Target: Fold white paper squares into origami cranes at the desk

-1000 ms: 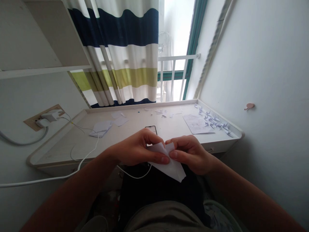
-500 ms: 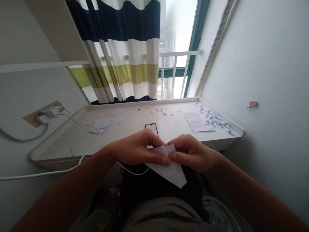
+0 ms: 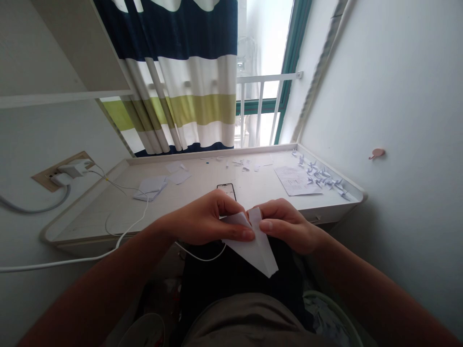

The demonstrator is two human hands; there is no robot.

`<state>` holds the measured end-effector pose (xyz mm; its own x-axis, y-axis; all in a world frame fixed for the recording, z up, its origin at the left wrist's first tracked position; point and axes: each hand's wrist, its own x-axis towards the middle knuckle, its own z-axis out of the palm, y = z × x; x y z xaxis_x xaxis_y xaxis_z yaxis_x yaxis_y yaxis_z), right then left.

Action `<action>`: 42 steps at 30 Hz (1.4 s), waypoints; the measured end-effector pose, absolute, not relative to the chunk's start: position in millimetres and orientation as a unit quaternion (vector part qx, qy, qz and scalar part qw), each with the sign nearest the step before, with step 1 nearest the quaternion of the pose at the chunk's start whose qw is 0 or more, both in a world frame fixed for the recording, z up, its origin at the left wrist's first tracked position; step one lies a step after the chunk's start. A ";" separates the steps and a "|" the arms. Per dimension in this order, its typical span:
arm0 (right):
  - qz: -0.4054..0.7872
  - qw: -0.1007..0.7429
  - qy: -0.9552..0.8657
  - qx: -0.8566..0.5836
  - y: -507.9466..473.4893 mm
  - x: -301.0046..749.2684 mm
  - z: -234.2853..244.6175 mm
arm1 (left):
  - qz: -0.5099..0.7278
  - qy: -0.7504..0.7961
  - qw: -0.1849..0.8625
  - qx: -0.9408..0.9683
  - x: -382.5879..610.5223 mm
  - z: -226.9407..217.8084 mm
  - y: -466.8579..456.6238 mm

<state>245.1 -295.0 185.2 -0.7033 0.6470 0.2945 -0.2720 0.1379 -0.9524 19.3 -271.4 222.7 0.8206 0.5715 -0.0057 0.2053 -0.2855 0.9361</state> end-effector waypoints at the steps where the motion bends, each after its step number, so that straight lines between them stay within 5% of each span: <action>1: 0.650 0.352 -0.658 -0.144 -295.2 245.9 185.4 | 0.172 0.250 0.538 0.787 19.2 222.8 -271.2; 23: 0.577 0.362 -0.716 -0.152 -300.9 240.7 184.3 | 0.167 0.250 0.581 0.756 18.0 219.2 -272.4; 42: 0.636 0.333 -0.673 -0.177 -294.6 245.2 172.9 | 0.142 0.267 0.550 0.779 19.7 217.5 -261.7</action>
<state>245.2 -294.6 172.9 -0.7152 0.6619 0.2247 -0.1861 0.1295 -0.9740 19.7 -261.7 217.5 0.8177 0.5711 -0.0727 0.2594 -0.2526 0.9322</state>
